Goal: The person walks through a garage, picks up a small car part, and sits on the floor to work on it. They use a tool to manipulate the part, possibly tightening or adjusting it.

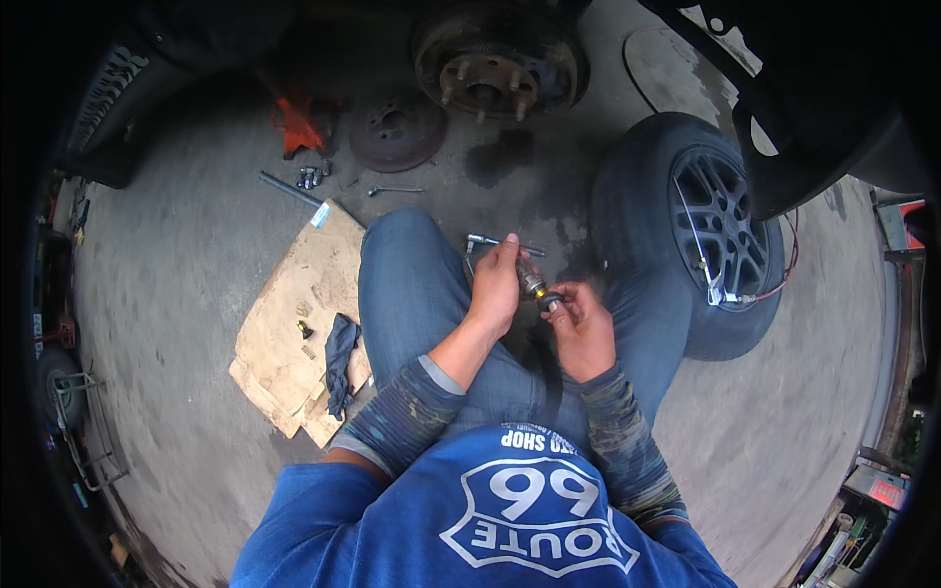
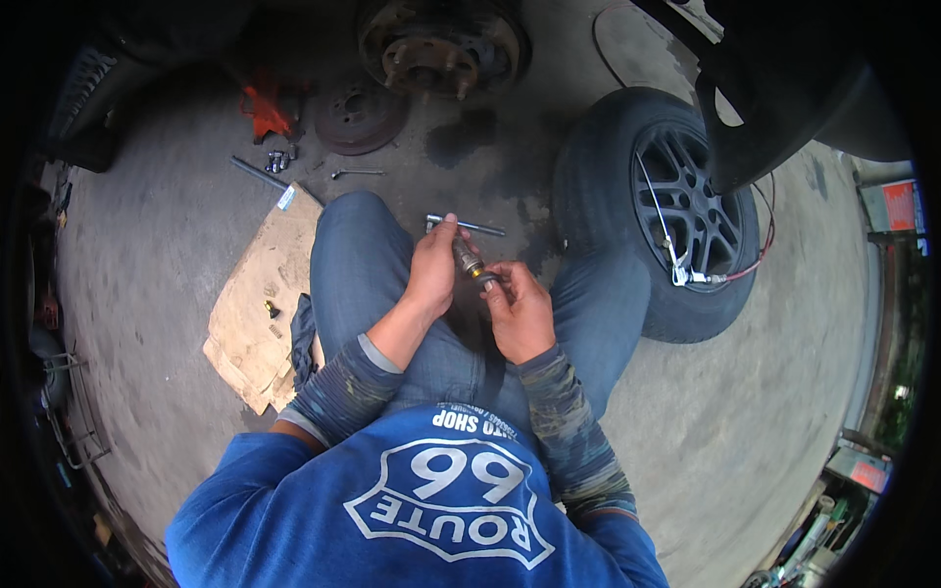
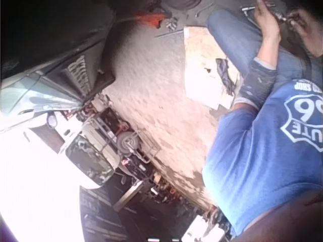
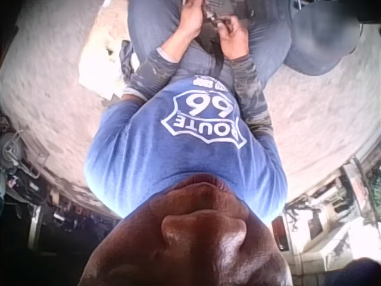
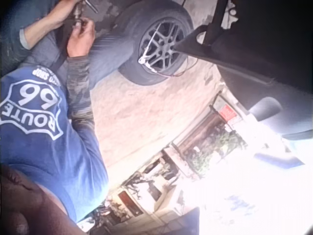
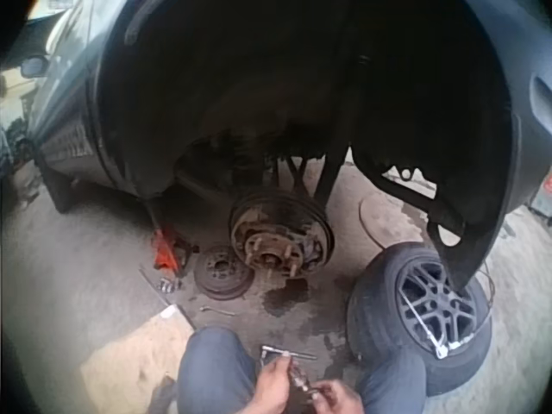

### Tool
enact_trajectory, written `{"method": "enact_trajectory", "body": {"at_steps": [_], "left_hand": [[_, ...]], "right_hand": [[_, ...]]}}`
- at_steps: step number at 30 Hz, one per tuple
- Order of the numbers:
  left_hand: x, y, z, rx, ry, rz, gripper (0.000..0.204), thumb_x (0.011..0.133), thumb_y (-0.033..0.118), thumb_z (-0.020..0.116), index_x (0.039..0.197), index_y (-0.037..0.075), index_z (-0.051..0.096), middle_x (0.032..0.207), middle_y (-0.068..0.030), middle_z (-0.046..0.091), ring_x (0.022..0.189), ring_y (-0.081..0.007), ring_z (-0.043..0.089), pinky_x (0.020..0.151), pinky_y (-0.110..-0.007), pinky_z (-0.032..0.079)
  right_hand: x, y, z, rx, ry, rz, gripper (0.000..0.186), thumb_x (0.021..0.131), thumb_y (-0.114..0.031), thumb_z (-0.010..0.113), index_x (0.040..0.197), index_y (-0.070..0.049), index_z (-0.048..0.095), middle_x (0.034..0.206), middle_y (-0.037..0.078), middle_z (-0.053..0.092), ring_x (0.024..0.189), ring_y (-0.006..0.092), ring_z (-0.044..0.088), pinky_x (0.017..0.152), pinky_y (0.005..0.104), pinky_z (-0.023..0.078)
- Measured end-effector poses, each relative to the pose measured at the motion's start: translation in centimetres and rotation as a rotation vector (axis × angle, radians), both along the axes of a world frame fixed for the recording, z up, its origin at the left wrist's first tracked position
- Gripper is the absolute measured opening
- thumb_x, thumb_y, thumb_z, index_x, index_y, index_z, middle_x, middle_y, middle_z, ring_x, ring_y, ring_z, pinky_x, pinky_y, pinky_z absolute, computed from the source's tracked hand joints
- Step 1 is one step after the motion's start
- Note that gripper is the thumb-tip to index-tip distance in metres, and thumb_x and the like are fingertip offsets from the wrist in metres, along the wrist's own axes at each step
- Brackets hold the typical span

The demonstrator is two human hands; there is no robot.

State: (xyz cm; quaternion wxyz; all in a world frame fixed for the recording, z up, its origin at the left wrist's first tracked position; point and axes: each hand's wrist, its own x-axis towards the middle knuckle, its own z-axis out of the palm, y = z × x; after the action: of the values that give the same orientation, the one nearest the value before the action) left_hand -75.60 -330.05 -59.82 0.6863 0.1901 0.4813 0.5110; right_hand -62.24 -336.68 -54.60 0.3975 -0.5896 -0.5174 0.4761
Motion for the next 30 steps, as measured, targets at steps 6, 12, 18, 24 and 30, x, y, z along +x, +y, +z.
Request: {"method": "enact_trajectory", "body": {"at_steps": [6, 12, 18, 24, 30], "left_hand": [[0.1, 0.1, 0.3, -0.051, -0.03, 0.017, 0.04, 0.104, 0.041, 0.048, 0.091, 0.005, 0.059, 0.076, -0.0061, 0.062, 0.068, -0.0133, 0.06, 0.062, -0.028, 0.049], [0.0, 0.2, -0.4, -0.051, 0.099, -0.015, 0.036, 0.105, 0.039, 0.048, 0.093, 0.006, 0.059, 0.078, -0.0082, 0.062, 0.069, -0.0148, 0.059, 0.062, -0.029, 0.048], [0.0, 0.4, -0.4, -0.127, 0.101, -0.081, 0.037, 0.103, 0.045, 0.047, 0.095, 0.01, 0.057, 0.08, -0.0044, 0.062, 0.07, -0.0138, 0.06, 0.06, -0.031, 0.049], [-0.2, 0.2, 0.5, -0.188, 0.05, -0.17, 0.041, 0.101, 0.049, 0.049, 0.096, 0.009, 0.057, 0.081, -0.0032, 0.057, 0.074, -0.0143, 0.06, 0.062, -0.037, 0.056], [-0.2, 0.0, 1.0, -0.197, -0.013, -0.174, 0.04, 0.102, 0.049, 0.048, 0.098, 0.009, 0.056, 0.084, -0.0033, 0.057, 0.074, -0.0143, 0.06, 0.062, -0.034, 0.055]], "right_hand": [[0.0, 0.7, 0.1, -0.186, 0.326, -0.03, 0.018, 0.097, -0.001, 0.056, 0.115, 0.001, 0.055, 0.106, 0.007, 0.06, 0.086, 0.0118, 0.063, 0.078, 0.0257, 0.053], [0.3, 0.3, 1.6, 0.148, -0.214, 0.237, 0.032, 0.089, 0.004, 0.062, 0.12, -0.003, 0.058, 0.115, 0.009, 0.057, 0.093, 0.0173, 0.063, 0.08, 0.0282, 0.053], [0.6, 0.7, 1.6, 0.253, -0.432, 0.268, 0.027, 0.089, 0.001, 0.063, 0.116, -0.005, 0.061, 0.104, 0.01, 0.061, 0.088, 0.023, 0.065, 0.076, 0.0306, 0.053], [1.3, 1.1, 0.1, -0.108, 0.203, 0.022, 0.02, 0.1, -0.001, 0.052, 0.12, -0.001, 0.055, 0.106, 0.006, 0.064, 0.086, 0.0094, 0.062, 0.075, 0.0227, 0.051], [1.5, 1.0, 0.3, -0.119, 0.365, 0.046, 0.028, 0.098, 0.001, 0.055, 0.125, 0.001, 0.053, 0.112, 0.006, 0.062, 0.093, 0.01, 0.061, 0.077, 0.0238, 0.051]]}}
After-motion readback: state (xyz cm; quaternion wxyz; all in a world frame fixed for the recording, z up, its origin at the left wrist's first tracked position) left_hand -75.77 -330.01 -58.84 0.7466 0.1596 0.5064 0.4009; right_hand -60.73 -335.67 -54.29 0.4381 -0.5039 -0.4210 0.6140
